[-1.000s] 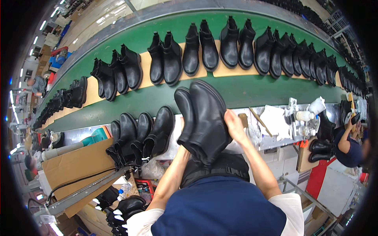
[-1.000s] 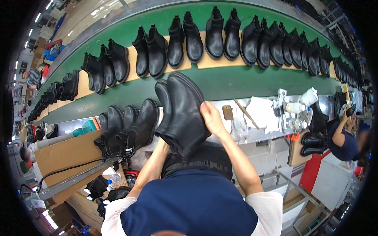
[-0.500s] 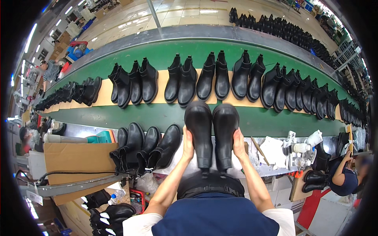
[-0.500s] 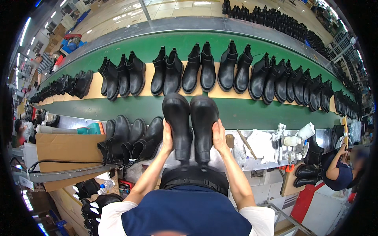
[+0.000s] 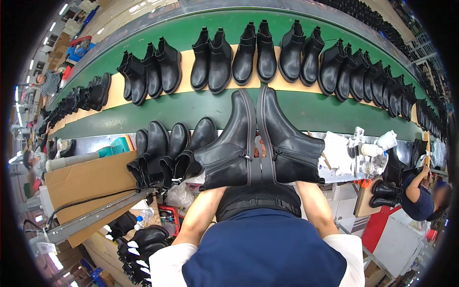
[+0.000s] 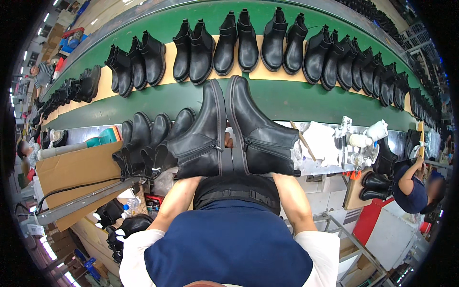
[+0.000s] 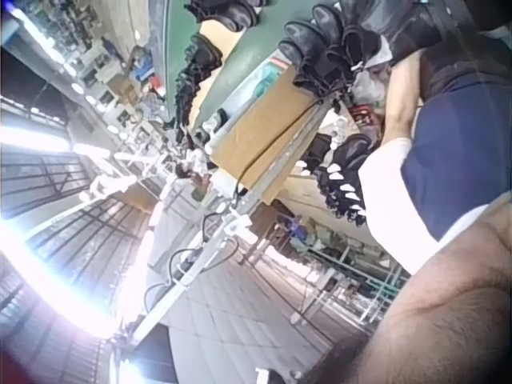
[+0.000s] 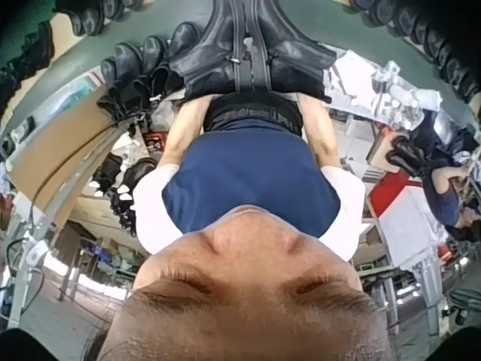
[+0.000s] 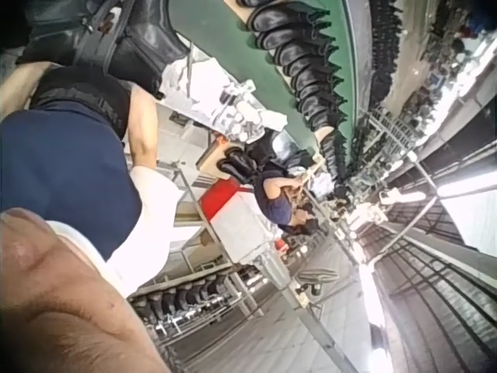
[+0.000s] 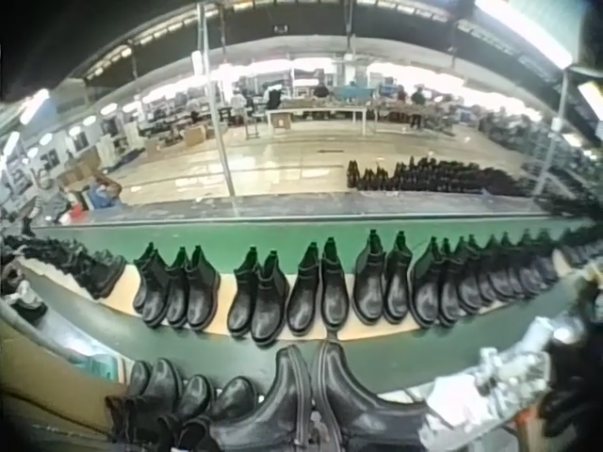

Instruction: The recorder is inspecting and cleaning black Chelsea-style boots on a factory production line, checking soles and uppers.

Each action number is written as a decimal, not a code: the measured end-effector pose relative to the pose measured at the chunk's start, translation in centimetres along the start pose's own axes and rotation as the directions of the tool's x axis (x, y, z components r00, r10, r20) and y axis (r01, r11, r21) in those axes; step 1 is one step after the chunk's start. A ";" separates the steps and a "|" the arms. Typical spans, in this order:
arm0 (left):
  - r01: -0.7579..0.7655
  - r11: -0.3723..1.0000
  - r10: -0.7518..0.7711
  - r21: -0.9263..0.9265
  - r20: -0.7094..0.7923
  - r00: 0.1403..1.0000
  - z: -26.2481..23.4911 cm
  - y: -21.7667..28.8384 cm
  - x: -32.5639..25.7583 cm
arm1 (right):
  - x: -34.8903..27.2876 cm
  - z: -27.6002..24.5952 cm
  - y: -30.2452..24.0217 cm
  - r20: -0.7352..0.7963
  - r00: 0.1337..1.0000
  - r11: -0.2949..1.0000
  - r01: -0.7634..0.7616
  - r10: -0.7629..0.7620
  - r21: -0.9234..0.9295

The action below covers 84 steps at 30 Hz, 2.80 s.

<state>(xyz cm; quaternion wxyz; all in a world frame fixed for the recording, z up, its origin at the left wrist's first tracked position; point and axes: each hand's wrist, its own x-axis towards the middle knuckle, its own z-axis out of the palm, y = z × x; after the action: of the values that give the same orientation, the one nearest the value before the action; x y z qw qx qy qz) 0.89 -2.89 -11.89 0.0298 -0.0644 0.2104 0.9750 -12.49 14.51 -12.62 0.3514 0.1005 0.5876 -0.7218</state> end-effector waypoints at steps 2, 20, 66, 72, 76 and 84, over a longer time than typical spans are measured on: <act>-0.019 0.944 0.038 0.329 -0.053 0.998 0.2 1.8 -0.4 | -0.3 -0.1 0.3 0.003 1.000 1.000 0.015 -0.015 0.012; 0.046 0.995 -0.035 0.092 -0.123 0.992 1.6 5.2 1.5 | -3.6 1.0 -3.3 0.238 0.970 0.927 -0.049 -0.044 0.372; -0.137 0.990 0.141 0.043 -0.477 0.868 4.3 2.1 2.9 | -2.7 3.0 -2.5 -0.044 0.998 0.913 -0.017 0.039 0.408; -0.209 0.965 0.263 0.160 -0.533 0.805 3.4 1.9 2.8 | -2.9 2.9 -2.7 -0.076 0.997 0.907 0.008 0.026 0.420; -0.159 0.982 0.189 0.104 -0.455 0.870 3.3 2.2 2.7 | -2.6 2.6 -2.5 -0.062 0.997 0.896 -0.012 0.044 0.445; -0.257 0.923 0.372 0.287 -0.493 0.786 4.8 1.7 2.5 | -2.1 0.5 -0.2 0.090 0.994 0.841 -0.098 0.059 0.532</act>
<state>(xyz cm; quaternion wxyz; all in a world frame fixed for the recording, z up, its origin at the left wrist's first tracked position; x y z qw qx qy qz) -2.28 -2.40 -7.24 -0.1877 -0.2961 0.3172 0.8812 -10.96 14.91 -11.17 0.3589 0.1931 0.3458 -0.8452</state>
